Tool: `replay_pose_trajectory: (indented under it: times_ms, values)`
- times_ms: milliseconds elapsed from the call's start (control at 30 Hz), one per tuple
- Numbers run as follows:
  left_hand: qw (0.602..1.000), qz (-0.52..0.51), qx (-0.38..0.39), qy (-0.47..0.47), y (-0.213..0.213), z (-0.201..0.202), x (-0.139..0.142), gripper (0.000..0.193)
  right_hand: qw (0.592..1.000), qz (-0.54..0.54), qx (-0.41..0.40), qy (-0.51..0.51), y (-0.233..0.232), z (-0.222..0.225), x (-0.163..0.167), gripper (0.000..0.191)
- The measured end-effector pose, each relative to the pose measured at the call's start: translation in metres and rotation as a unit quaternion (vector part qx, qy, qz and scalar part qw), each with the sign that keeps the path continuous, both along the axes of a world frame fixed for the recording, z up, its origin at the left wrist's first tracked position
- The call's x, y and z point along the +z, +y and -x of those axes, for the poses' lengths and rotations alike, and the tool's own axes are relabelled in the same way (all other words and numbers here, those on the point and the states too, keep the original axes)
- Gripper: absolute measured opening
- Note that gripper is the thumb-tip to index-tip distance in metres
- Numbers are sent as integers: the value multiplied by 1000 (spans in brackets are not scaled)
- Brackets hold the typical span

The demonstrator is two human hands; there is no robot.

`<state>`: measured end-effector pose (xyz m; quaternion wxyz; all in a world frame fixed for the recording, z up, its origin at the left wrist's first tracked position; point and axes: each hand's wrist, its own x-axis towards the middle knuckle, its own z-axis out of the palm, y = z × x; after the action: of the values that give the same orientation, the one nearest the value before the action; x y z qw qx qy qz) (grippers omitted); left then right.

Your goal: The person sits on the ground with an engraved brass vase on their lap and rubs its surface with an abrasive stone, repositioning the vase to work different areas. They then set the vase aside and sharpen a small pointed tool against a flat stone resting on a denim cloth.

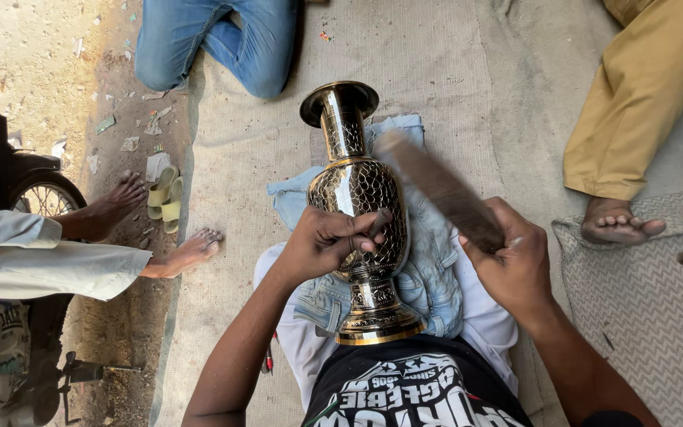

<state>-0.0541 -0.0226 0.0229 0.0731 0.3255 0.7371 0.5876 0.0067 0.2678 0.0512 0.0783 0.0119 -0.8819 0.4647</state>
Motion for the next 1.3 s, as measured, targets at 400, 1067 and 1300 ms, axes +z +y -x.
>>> replay_pose_trajectory:
  times_ms: [400, 1067, 1300]
  values:
    - [1000, -23, 17, -15, -1, -6, 5, 32, 975, -199, -25, -92, 0, -6, 8, 36]
    - [998, 51, 4, 39, 9, 4, 23, 46, 1000, -8, 17, -19, 18, 13, -30, 42]
    - [998, 52, 6, 26, 8, 7, 21, 44, 984, -175, 8, -7, 19, 8, -8, 58]
